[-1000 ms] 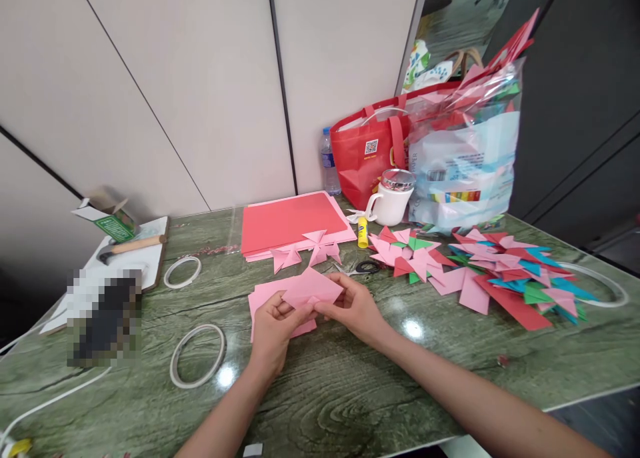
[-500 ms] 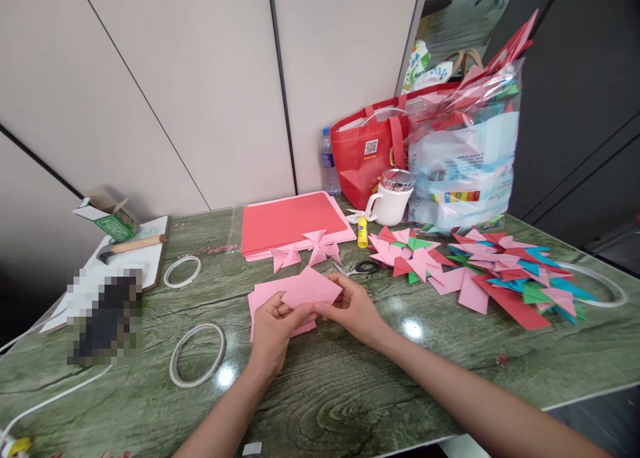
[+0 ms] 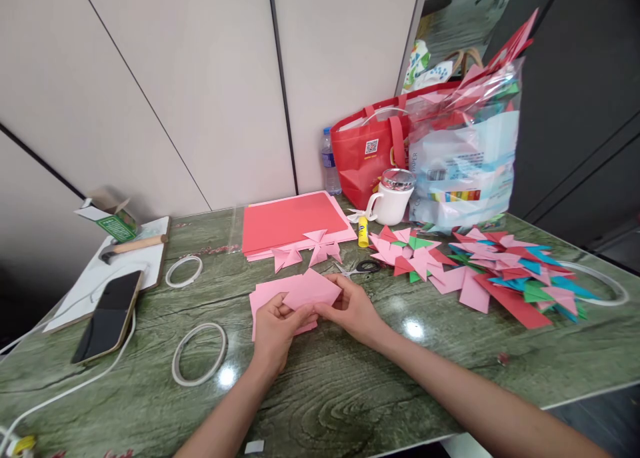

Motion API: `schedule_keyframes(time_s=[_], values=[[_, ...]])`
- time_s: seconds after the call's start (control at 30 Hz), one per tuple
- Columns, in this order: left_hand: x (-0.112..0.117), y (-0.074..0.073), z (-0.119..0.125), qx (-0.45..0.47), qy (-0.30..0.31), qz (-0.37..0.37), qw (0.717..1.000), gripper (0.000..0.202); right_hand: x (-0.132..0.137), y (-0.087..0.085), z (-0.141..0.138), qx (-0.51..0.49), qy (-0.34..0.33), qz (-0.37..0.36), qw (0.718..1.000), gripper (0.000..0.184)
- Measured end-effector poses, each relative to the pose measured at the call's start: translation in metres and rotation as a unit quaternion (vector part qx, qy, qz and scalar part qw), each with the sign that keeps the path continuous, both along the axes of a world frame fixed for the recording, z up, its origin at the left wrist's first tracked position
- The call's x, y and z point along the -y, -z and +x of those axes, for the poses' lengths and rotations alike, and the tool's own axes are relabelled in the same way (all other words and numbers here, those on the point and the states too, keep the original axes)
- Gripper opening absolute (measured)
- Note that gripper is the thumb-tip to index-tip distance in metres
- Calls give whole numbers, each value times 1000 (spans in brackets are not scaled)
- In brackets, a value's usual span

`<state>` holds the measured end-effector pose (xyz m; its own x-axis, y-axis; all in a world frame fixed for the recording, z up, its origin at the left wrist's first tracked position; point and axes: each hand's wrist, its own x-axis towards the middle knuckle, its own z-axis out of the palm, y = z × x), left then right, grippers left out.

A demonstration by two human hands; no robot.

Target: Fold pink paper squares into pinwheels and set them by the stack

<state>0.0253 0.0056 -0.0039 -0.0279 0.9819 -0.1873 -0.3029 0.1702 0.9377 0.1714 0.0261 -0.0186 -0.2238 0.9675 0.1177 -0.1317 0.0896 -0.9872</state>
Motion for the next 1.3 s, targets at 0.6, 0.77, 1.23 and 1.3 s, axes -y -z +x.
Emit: schedule_keyframes(time_s=[0.6, 0.77, 1.23, 1.3], values=[[4, -5, 5, -51, -13, 1, 999, 41, 2, 3, 0, 79, -6, 69, 994, 45], [4, -7, 5, -39, -11, -1, 999, 43, 0, 2, 1, 67, -11, 52, 996, 41], [1, -6, 5, -26, -11, 5, 1000, 46, -3, 2, 4, -26, -48, -43, 998, 44], [0, -6, 5, -36, -3, 19, 999, 42, -3, 1, 5, -30, -56, -47, 997, 42]])
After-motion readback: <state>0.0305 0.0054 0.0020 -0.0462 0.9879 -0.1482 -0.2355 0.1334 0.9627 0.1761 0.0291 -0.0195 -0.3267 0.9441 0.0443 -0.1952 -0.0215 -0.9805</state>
